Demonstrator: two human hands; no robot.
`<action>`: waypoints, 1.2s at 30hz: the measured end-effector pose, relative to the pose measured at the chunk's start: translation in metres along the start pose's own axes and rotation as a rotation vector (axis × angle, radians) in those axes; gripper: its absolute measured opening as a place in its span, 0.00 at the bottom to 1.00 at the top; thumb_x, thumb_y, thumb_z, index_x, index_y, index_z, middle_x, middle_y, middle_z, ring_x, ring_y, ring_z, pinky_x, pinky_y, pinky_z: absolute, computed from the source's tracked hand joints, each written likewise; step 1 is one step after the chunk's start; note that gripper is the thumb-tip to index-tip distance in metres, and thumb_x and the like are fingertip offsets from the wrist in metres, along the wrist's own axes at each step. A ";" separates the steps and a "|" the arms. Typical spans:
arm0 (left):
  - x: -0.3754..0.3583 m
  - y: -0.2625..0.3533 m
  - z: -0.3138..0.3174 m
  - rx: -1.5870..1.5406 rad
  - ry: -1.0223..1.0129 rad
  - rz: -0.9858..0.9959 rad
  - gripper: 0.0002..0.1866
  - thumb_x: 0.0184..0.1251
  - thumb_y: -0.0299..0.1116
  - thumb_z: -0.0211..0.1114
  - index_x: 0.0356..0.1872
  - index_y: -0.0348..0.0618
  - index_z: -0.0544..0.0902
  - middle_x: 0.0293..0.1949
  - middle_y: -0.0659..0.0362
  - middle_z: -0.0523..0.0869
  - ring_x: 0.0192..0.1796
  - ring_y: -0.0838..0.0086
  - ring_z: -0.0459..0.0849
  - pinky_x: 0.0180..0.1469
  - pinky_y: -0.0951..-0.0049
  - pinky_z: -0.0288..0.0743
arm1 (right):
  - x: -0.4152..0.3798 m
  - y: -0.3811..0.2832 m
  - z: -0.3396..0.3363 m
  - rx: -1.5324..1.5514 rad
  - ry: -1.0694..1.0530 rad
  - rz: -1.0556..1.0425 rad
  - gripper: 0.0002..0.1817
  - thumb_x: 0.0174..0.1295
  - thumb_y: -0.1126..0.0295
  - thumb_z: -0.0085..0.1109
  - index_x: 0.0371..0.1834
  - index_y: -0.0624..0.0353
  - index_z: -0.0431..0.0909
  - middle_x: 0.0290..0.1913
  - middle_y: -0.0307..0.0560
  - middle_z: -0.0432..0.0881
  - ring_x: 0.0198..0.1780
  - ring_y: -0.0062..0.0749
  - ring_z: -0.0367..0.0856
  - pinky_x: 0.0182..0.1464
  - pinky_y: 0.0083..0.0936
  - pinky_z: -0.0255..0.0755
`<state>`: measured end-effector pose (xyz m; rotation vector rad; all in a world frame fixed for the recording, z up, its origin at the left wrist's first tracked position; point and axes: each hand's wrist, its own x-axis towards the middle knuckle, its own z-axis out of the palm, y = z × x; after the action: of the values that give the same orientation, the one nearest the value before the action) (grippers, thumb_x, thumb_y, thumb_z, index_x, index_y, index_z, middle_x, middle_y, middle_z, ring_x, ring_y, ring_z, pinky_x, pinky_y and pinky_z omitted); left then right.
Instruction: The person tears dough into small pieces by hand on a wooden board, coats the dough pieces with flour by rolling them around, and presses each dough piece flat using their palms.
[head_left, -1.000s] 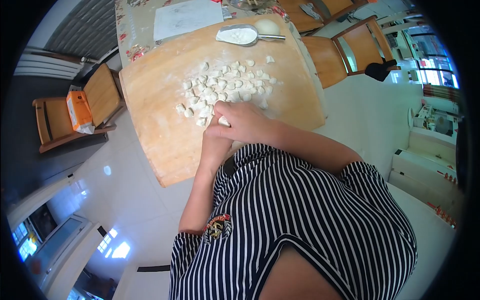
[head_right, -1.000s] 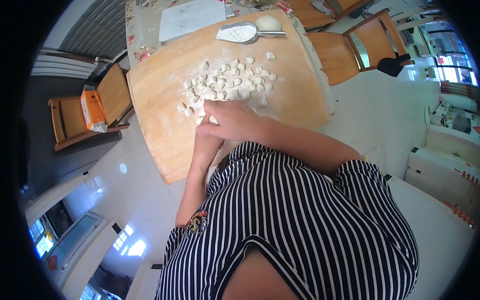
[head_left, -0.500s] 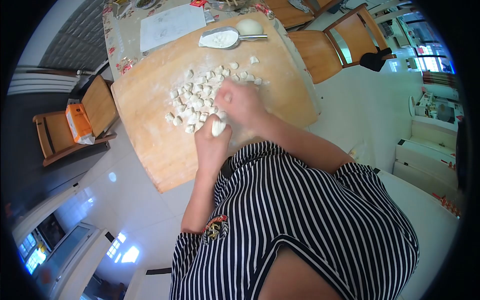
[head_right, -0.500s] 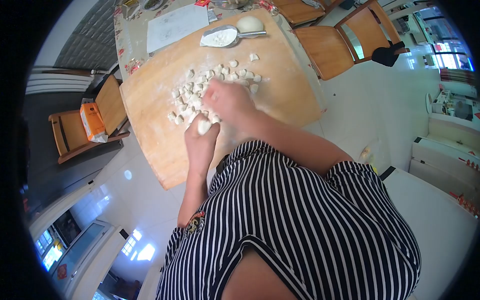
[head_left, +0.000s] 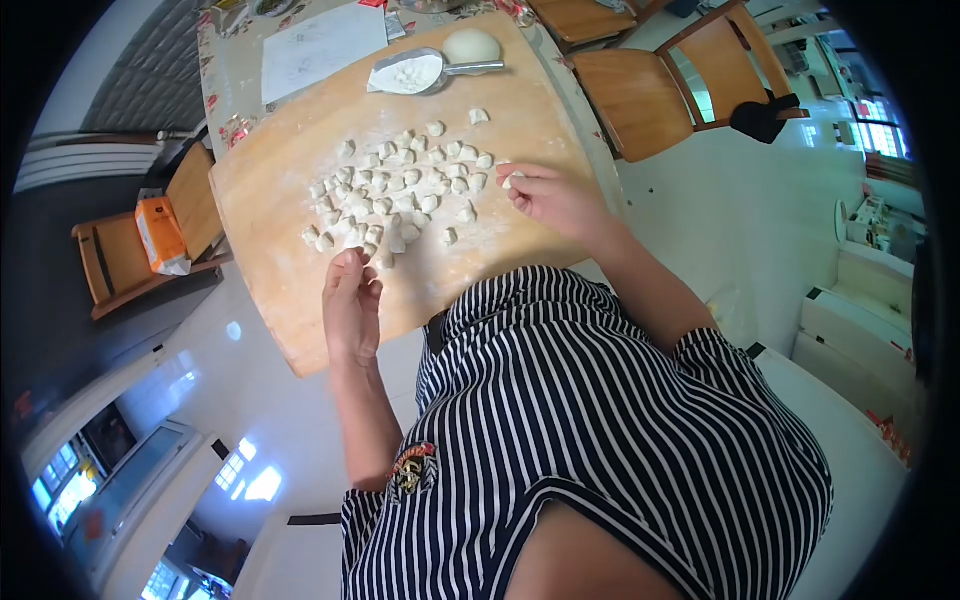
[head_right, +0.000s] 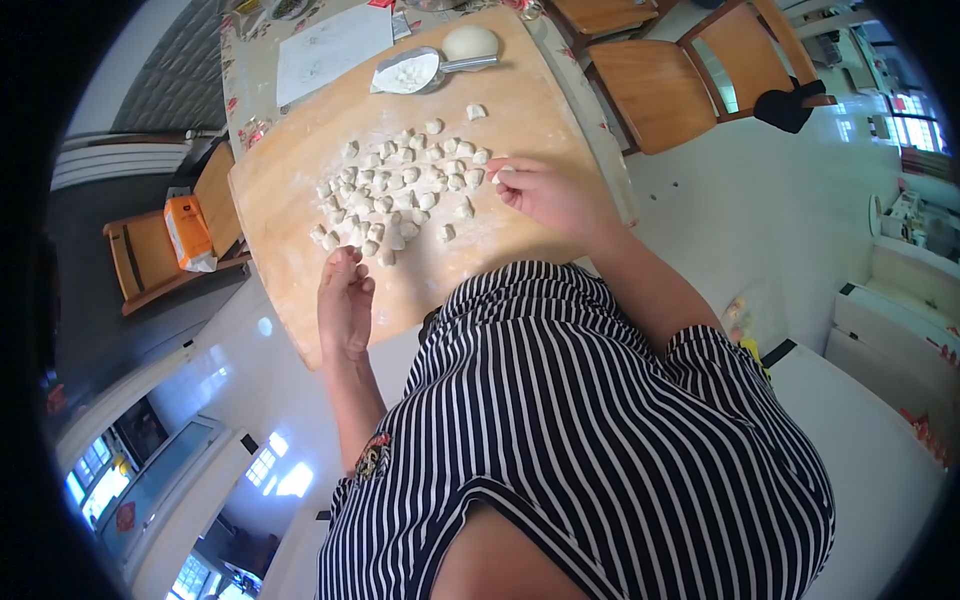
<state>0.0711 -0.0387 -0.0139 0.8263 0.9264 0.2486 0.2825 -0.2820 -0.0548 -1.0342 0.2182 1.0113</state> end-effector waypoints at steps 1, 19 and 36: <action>-0.003 -0.004 0.004 -0.053 -0.015 -0.030 0.11 0.84 0.37 0.62 0.56 0.41 0.80 0.51 0.60 0.83 0.47 0.78 0.80 0.48 0.77 0.75 | -0.002 -0.003 0.001 -0.034 0.037 0.056 0.14 0.83 0.59 0.55 0.52 0.60 0.79 0.41 0.37 0.77 0.34 0.14 0.70 0.32 0.12 0.64; 0.025 -0.107 0.036 0.425 0.069 0.010 0.19 0.82 0.38 0.60 0.65 0.40 0.81 0.62 0.57 0.81 0.50 0.75 0.82 0.54 0.70 0.78 | 0.034 0.058 -0.046 -1.328 -0.118 -0.668 0.17 0.66 0.73 0.60 0.58 0.54 0.88 0.53 0.50 0.88 0.58 0.45 0.82 0.63 0.33 0.77; 0.101 -0.087 -0.114 1.487 0.942 0.356 0.31 0.87 0.53 0.40 0.83 0.54 0.66 0.85 0.56 0.61 0.87 0.57 0.54 0.85 0.51 0.46 | 0.246 -0.083 0.083 -1.680 -0.164 -0.726 0.14 0.72 0.69 0.59 0.57 0.53 0.87 0.57 0.51 0.87 0.63 0.48 0.82 0.67 0.43 0.74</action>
<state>0.0289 0.0151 -0.1755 2.3717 1.8680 0.2293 0.4599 -0.0806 -0.1034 -2.2365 -1.2898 0.4121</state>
